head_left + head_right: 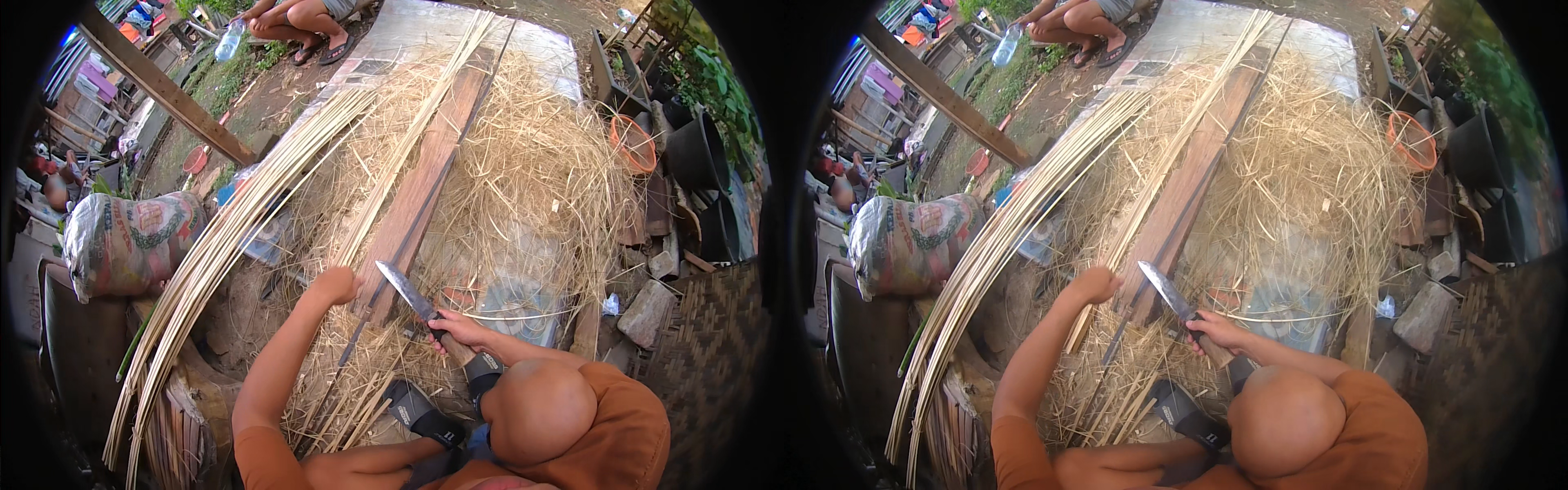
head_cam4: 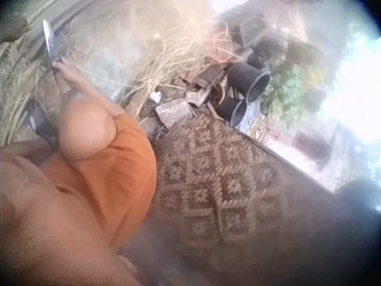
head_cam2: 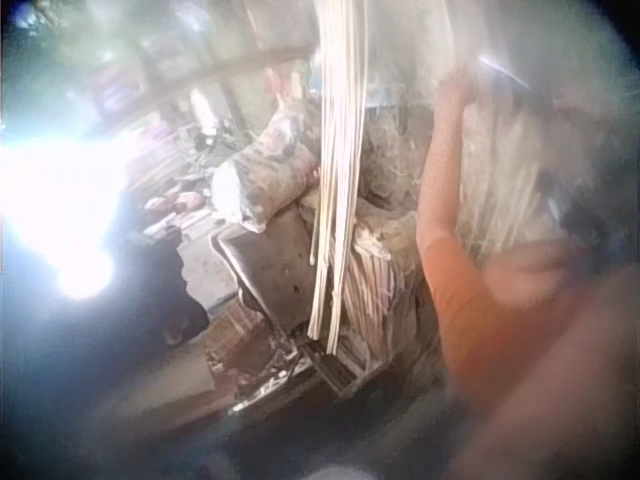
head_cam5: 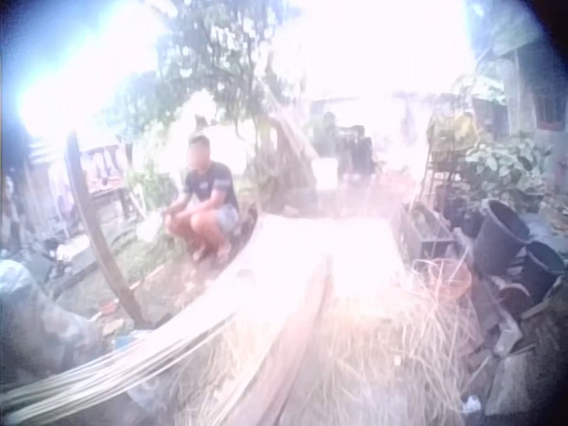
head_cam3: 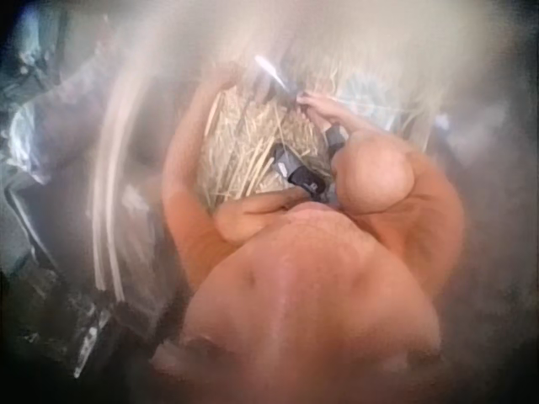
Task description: The person sits on the ground and uses a knife to split long bamboo stalks into thin strips. They repeatedly position each stalk on a wooden plank, split it lengthwise, and set the resulting strips aside.
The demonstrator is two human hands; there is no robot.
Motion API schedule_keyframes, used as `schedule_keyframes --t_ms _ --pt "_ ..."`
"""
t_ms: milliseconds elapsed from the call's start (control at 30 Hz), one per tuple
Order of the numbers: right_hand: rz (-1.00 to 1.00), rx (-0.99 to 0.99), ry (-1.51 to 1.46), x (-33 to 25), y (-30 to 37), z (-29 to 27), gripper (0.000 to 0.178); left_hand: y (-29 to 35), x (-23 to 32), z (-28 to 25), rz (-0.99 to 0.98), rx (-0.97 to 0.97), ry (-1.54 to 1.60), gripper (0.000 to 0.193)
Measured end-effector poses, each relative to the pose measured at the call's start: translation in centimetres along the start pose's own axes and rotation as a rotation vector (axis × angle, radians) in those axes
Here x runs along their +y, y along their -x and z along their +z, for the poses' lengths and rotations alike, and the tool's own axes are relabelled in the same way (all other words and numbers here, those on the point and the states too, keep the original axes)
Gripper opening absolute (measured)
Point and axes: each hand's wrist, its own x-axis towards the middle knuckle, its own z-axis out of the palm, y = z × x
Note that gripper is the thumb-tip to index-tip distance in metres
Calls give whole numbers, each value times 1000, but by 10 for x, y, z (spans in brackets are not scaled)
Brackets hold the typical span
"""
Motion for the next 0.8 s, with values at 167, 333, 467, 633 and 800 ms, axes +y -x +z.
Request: schedule_keyframes --t_ms 167,333,467,633,800 --pt "-26 -22 -36 5 -4 1 18 -65 62 -24 17 406 221 37" --pt "-47 -9 -18 2 1 -4 20 -134 114 9 -64 676 183 33" --pt "-101 -54 150 1 0 -1 18 -165 102 19 -199 703 430 33" --pt "-92 -82 113 16 14 10 29 -143 116 -9 -166 864 873 36" --pt "-80 -96 340 31 3 4 42 -148 118 8 -239 591 826 24"
